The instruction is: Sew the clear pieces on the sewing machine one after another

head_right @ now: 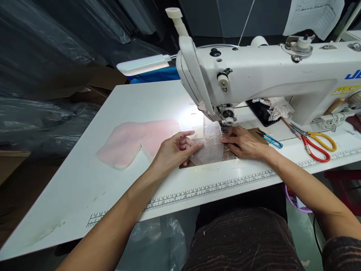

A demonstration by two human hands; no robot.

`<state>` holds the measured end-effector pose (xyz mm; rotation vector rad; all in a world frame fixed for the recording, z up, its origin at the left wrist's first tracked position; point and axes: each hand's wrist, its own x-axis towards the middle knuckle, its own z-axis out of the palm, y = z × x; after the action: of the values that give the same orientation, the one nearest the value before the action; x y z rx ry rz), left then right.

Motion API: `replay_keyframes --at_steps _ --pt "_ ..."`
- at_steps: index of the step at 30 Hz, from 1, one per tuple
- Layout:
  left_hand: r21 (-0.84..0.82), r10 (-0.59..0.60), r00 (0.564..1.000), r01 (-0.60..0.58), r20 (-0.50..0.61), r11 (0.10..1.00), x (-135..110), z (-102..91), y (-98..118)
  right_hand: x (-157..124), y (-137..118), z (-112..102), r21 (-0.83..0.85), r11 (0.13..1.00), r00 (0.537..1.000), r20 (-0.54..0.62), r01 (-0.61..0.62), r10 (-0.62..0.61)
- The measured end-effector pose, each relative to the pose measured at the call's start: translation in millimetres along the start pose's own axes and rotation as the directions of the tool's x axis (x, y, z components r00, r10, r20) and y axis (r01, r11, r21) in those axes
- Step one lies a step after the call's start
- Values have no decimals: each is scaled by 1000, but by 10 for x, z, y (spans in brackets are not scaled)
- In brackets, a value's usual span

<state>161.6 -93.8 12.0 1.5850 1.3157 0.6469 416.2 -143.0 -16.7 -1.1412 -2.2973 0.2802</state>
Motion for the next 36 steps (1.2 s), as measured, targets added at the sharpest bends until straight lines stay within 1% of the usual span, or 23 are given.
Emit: replay_keyframes --at_steps 2,4,7,9,10,12,14,15,17,20,23,26,27,28,29,30,31,32,33,34,35,36 --pt "-12 -14 1000 14 4 1000 8 1 -3 8 -20 -19 19 999 999 8 -32 32" --pt "-21 -29 1000 29 3 999 13 3 1 16 -44 -54 55 994 996 18 -89 89" --pt "-28 -47 999 47 -6 998 10 8 19 25 -79 -118 103 970 976 20 -218 218" --pt "-29 -51 999 51 -14 998 3 9 30 24 -103 -149 124 958 966 39 -258 255" --pt "-28 -51 999 50 -15 998 0 8 32 23 -114 -158 129 962 970 59 -242 236" --pt "-23 -47 999 46 -17 999 -4 5 29 18 -134 -165 114 981 984 103 -154 143" --pt "-20 -45 999 45 -14 999 -4 1 25 12 -148 -162 61 996 990 130 -60 52" --pt "-21 -46 999 45 -11 999 -3 0 23 11 -154 -159 28 999 990 138 -34 30" --pt "-26 -49 999 49 -2 998 -1 -1 25 9 -160 -154 -24 1000 988 155 -15 18" --pt "-31 -50 999 50 3 998 3 3 26 8 -164 -149 -59 998 983 181 -10 21" --pt "-34 -45 999 45 1 998 10 8 7 5 -171 -143 -71 997 983 181 -5 18" --pt "-27 -44 999 44 22 999 18 -12 -29 0 -182 -134 -61 998 986 162 -15 25" --pt "-13 -18 1000 18 3 1000 23 -28 -40 -2 -185 -131 -54 998 988 155 -19 27" --pt "21 38 998 -37 -46 999 29 -46 -47 -3 -187 -127 -48 999 988 149 -23 30" --pt "89 131 985 -121 -116 989 37 -66 -49 -3 -188 -124 -44 999 989 145 -28 35" --pt "192 254 950 -219 -184 957 50 -84 -46 -4 -188 -121 -41 999 989 144 -35 41" --pt "317 390 896 -315 -212 895 67 -97 -35 -4 -186 -118 -37 998 988 147 -42 47" --pt "439 515 839 -401 -177 804 89 -104 -19 -4 -184 -115 -32 998 987 149 -49 53" --pt "529 611 788 -485 -82 696 117 -102 3 -4 -182 -112 -27 998 987 148 -54 58" --pt "574 670 741 -571 50 588 150 -91 29 -4 -180 -109 -21 998 988 145 -58 61" --pt "578 699 691 -652 185 492 187 -72 56 -4 -179 -106 -16 998 988 138 -62 63" --pt "559 709 640 -718 296 414 227 -47 81 -4 -179 -104 -11 998 989 131 -65 66"
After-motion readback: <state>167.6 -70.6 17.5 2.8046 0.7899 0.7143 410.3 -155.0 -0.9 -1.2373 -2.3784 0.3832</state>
